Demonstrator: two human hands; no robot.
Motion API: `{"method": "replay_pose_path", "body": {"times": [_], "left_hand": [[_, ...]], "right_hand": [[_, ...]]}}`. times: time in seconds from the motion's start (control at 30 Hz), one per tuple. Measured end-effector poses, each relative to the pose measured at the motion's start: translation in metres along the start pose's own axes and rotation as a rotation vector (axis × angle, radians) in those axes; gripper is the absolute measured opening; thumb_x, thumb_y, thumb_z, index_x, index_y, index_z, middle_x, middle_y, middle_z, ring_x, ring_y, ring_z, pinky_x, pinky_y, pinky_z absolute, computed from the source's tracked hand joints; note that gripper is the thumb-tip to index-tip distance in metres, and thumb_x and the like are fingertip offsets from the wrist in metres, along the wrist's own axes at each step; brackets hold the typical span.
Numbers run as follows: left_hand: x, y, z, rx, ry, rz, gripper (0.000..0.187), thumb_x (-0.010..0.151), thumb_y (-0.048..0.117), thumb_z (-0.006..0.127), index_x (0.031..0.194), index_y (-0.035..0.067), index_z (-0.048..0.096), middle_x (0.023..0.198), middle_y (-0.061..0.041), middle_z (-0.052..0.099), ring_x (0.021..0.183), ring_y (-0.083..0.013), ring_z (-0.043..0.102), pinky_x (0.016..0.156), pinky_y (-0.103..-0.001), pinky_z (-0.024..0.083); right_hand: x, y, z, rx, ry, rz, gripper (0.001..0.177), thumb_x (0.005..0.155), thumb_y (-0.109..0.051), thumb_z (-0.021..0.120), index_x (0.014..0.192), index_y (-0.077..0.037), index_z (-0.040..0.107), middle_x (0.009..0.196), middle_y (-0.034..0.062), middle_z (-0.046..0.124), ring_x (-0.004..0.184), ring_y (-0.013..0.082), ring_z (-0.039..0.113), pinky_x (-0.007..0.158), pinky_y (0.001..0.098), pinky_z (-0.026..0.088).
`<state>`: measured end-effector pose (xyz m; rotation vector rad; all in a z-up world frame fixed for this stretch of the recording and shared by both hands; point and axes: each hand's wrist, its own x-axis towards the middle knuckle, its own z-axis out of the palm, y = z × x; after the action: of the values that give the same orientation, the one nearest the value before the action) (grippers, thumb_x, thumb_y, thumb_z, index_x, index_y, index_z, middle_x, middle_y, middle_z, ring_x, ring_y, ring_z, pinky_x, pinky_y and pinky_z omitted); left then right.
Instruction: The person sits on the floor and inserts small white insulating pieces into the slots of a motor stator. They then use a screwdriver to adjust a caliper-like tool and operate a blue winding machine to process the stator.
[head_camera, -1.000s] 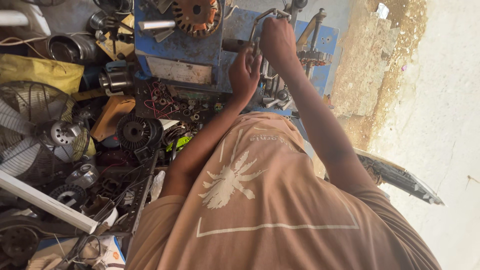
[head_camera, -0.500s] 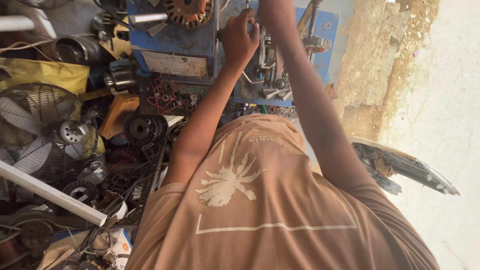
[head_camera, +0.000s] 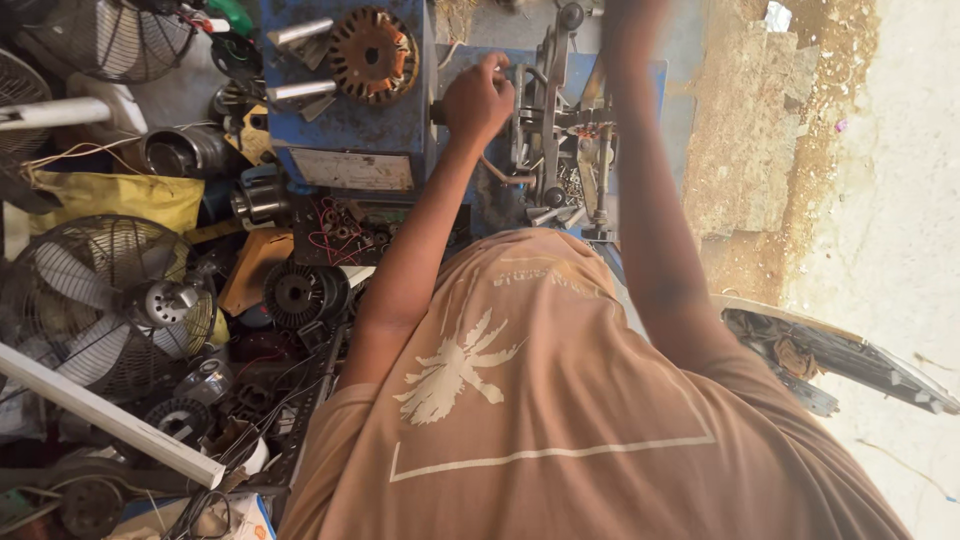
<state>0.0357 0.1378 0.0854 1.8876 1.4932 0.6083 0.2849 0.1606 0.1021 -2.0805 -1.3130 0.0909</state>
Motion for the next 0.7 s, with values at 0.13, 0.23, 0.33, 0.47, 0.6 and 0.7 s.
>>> {"method": "replay_pose_path", "body": {"times": [0.13, 0.23, 0.33, 0.47, 0.6, 0.7], "left_hand": [[0.037, -0.019, 0.013, 0.05, -0.195, -0.168, 0.042, 0.077, 0.016, 0.067, 0.119, 0.019, 0.063, 0.104, -0.008, 0.076, 0.1, -0.0326, 0.071, 0.081, -0.046, 0.055], [0.054, -0.043, 0.028, 0.067, -0.241, -0.124, 0.043, 0.079, 0.017, 0.069, 0.121, 0.016, 0.058, 0.11, -0.012, 0.074, 0.104, -0.0358, 0.07, 0.084, -0.048, 0.054], [0.055, -0.056, 0.045, 0.078, -0.223, -0.088, 0.038, 0.09, 0.025, 0.068, 0.124, 0.014, 0.056, 0.113, -0.014, 0.074, 0.106, -0.037, 0.069, 0.086, -0.049, 0.053], [0.071, -0.052, 0.055, -0.186, -0.215, 0.13, 0.03, 0.111, 0.024, 0.058, 0.136, 0.007, 0.055, 0.127, -0.023, 0.063, 0.116, -0.042, 0.061, 0.095, -0.053, 0.05], [0.081, -0.045, 0.053, -0.271, -0.43, 0.082, 0.033, 0.09, 0.019, 0.075, 0.116, 0.007, 0.058, 0.092, -0.009, 0.074, 0.084, -0.0202, 0.072, 0.073, -0.036, 0.055], [0.085, -0.044, 0.053, -0.336, -0.42, 0.192, 0.027, 0.094, 0.013, 0.072, 0.116, 0.005, 0.059, 0.087, -0.009, 0.073, 0.08, -0.0184, 0.07, 0.071, -0.035, 0.053]], "right_hand": [[-0.042, 0.085, -0.091, 0.185, 0.339, -0.015, 0.014, 0.094, -0.013, 0.07, 0.098, -0.003, 0.078, 0.079, -0.0001, 0.073, 0.066, 0.0078, 0.068, 0.049, 0.0286, 0.051], [-0.101, 0.133, -0.115, 0.159, 0.298, -0.027, 0.013, 0.1, -0.007, 0.069, 0.095, 0.0, 0.079, 0.071, 0.0067, 0.066, 0.059, 0.0134, 0.055, 0.051, 0.0351, 0.038], [-0.165, 0.174, -0.106, 0.106, 0.223, 0.06, 0.014, 0.102, -0.008, 0.067, 0.094, 0.001, 0.074, 0.073, 0.0111, 0.061, 0.062, 0.0173, 0.053, 0.058, 0.0357, 0.041], [-0.223, 0.182, -0.08, 0.131, 0.136, 0.287, 0.014, 0.099, -0.013, 0.073, 0.096, -0.001, 0.075, 0.065, 0.009, 0.061, 0.057, 0.0161, 0.053, 0.056, 0.035, 0.042], [-0.253, 0.17, -0.059, 0.381, 0.002, 0.406, 0.013, 0.099, -0.016, 0.07, 0.101, -0.004, 0.074, 0.072, 0.009, 0.067, 0.065, 0.0156, 0.062, 0.062, 0.0321, 0.046], [-0.266, 0.17, -0.059, 0.234, -0.095, 0.265, 0.012, 0.09, -0.012, 0.074, 0.099, -0.004, 0.074, 0.078, 0.009, 0.075, 0.072, 0.0191, 0.073, 0.076, 0.0371, 0.05]]}}
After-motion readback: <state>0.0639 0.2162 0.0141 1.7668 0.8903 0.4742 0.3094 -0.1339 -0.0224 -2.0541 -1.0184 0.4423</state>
